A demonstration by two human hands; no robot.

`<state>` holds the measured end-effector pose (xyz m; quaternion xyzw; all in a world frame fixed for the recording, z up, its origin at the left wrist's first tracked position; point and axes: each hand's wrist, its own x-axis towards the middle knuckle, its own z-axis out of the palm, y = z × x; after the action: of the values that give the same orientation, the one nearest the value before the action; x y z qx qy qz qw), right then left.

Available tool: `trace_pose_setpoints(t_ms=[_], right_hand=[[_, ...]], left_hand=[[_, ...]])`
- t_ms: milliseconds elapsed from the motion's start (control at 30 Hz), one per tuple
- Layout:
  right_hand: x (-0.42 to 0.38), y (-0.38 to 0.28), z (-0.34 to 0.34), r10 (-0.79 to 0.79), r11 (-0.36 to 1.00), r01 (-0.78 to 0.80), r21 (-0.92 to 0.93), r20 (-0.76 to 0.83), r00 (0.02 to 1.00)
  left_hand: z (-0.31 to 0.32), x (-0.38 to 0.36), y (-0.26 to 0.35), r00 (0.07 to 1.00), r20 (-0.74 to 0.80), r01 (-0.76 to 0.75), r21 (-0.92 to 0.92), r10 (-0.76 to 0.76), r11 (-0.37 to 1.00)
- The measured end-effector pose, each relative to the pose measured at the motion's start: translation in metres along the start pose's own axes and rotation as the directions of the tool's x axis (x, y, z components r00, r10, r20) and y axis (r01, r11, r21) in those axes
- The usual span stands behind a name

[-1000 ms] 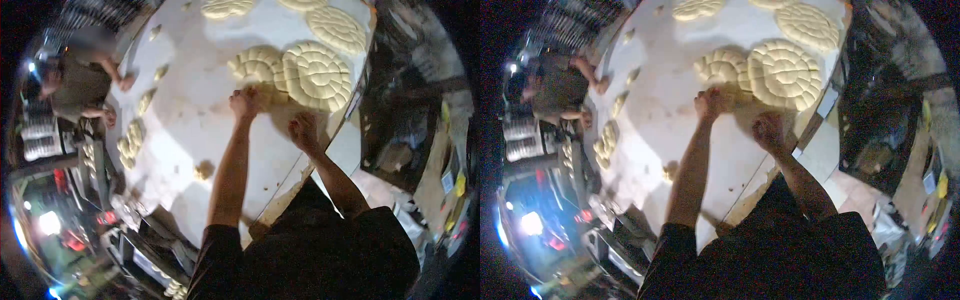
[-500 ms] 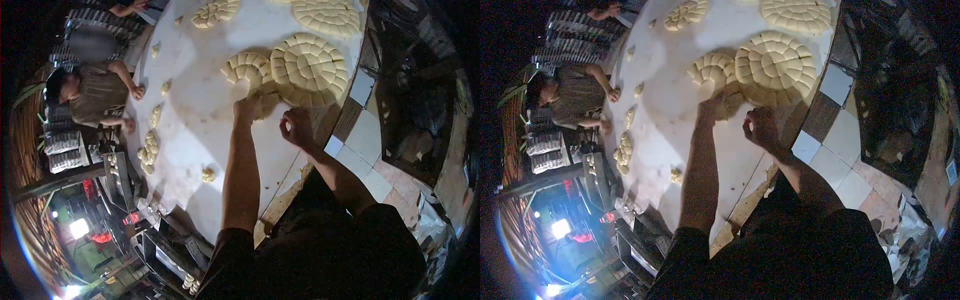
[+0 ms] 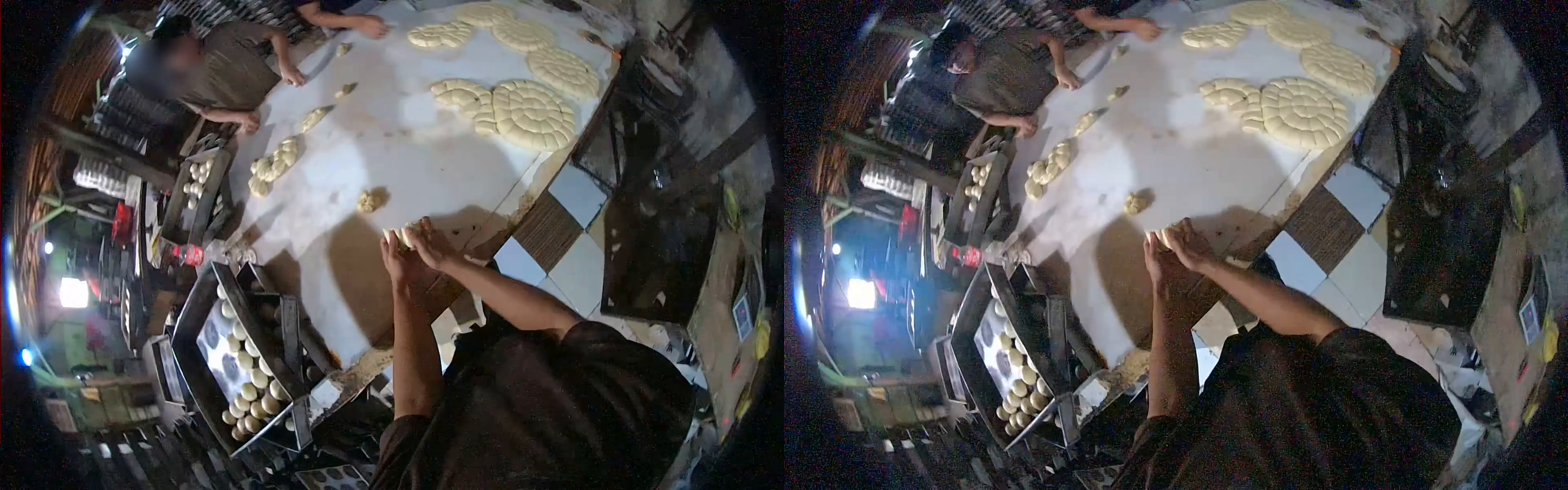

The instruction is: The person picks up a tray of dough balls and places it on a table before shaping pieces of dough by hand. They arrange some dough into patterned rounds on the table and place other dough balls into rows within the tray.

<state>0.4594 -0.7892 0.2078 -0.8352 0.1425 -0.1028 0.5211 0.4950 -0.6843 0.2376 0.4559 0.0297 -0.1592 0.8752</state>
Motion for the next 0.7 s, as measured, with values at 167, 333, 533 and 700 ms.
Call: trace_pose_setpoints(t_ms=[167, 333, 533, 700], right_hand=[[-0.008, -0.017, 0.004, 0.200, 0.937, -0.142, 0.318, -0.158, 0.967], [0.045, 0.057, -0.119, 0.200, 0.830, 0.047, 0.556, -0.374, 0.906], [0.105, 0.070, -0.230, -0.547, 0.593, 0.603, -0.533, 0.283, 0.788], [0.175, 0.036, -0.150, -0.464, 0.807, 0.461, -0.369, 0.088, 0.882]], left_hand=[[-0.123, -0.009, -0.006, 0.791, 0.343, -0.584, 0.672, 0.506, 0.456], [-0.170, -0.086, -0.011, 0.807, 0.119, -0.312, 0.917, 0.578, 0.248], [-0.085, -0.057, 0.105, 0.913, 0.297, -0.221, 0.937, 0.279, -0.272], [-0.022, 0.051, 0.072, 0.947, 0.012, -0.117, 0.943, 0.320, 0.312]])
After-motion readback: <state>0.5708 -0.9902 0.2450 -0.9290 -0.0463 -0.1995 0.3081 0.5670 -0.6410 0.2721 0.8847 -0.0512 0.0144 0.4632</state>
